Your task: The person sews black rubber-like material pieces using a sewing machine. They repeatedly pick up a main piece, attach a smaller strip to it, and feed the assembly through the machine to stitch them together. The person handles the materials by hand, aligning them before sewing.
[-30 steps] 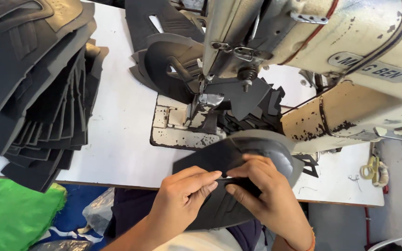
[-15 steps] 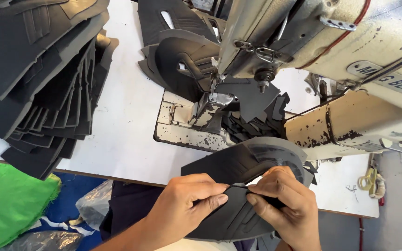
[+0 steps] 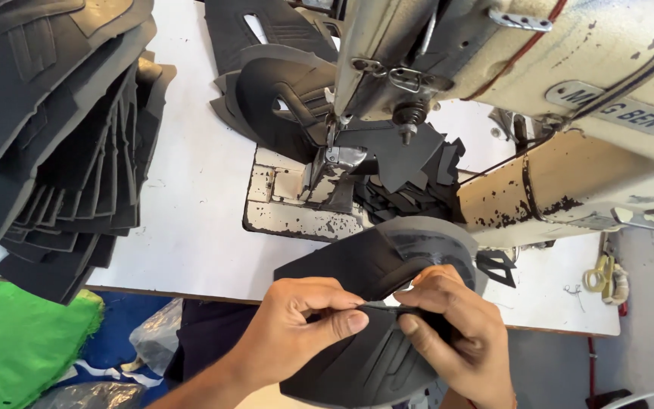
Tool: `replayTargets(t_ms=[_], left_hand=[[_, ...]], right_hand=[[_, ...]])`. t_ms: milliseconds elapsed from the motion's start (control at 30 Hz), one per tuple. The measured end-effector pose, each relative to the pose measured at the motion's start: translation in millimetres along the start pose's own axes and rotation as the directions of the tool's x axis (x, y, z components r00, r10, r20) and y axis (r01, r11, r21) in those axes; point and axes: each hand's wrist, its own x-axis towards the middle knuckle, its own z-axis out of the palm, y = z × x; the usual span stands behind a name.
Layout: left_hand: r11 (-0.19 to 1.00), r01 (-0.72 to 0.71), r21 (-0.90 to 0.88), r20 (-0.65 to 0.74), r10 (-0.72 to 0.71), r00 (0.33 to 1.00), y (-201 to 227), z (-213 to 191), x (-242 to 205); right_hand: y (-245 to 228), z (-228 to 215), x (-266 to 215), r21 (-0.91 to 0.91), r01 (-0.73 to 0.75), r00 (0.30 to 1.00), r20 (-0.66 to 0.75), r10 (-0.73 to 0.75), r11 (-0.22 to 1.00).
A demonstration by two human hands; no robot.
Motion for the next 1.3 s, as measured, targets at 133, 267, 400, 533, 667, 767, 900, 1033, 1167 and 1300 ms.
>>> replayTargets(t_ms=[133,267,400,533,667,767,900,1033,1167,1300], left_hand=[[0.97,0.084,-0.229,0.055,-0.073,0.996,-14.0,-0.5,-1.5],[0.969,0.054,-0.242,0.037,-0.046,0.998,-3.9,2.8,-4.1],[0.995,-0.08,-0.062,0.004,0.081,0.997,1.8,2.7,-7.6],[0.952,0.029,-0.305,0.067,-0.009,0.998,-20.5,-0.1,-9.3],[0.873,0.131,-0.469,0.103,-0.093,0.99,-19.3,1.6,-10.2],[0.965,0.012,-0.26,0.011,-0.01,1.0,5.7,7.6,-10.0],[0.925,-0.219,0.311,-0.138,0.272,0.952,29.3,19.3,-12.0],[0.911,-0.182,0.37,-0.191,0.266,0.945,25.2,22.7,-11.6],[0.935,-0.128,0.332,-0.205,0.204,0.957,21.4,20.8,-10.5],[0.962,-0.084,0.259,-0.188,0.135,0.973,17.7,16.3,-8.2]], right_hand=[[-3.3,-2.9,-5.5,0.062,-0.045,0.999,-0.008,0.046,0.997],[-2.2,-4.1,-6.2,0.031,0.054,0.999,-0.011,-0.053,0.998],[-6.5,-5.6,-6.7,0.009,0.066,0.998,-0.001,-0.066,0.998],[-13.4,-2.0,-9.5,0.072,0.072,0.997,-0.027,-0.07,0.995],[-13.4,-4.0,-12.6,0.071,0.018,1.0,-0.004,-0.018,0.997],[-12.0,-7.4,-12.9,-0.015,0.027,1.0,0.017,-0.026,1.0],[-16.9,-3.5,-8.0,-0.232,-0.005,0.998,0.064,0.021,0.973],[-11.9,0.8,-6.0,-0.274,0.077,0.996,0.073,-0.059,0.959],[-4.4,6.4,-7.2,-0.179,-0.004,1.0,-0.001,0.004,0.984],[1.5,6.4,-8.5,-0.055,-0.036,0.999,-0.003,0.036,0.998]])
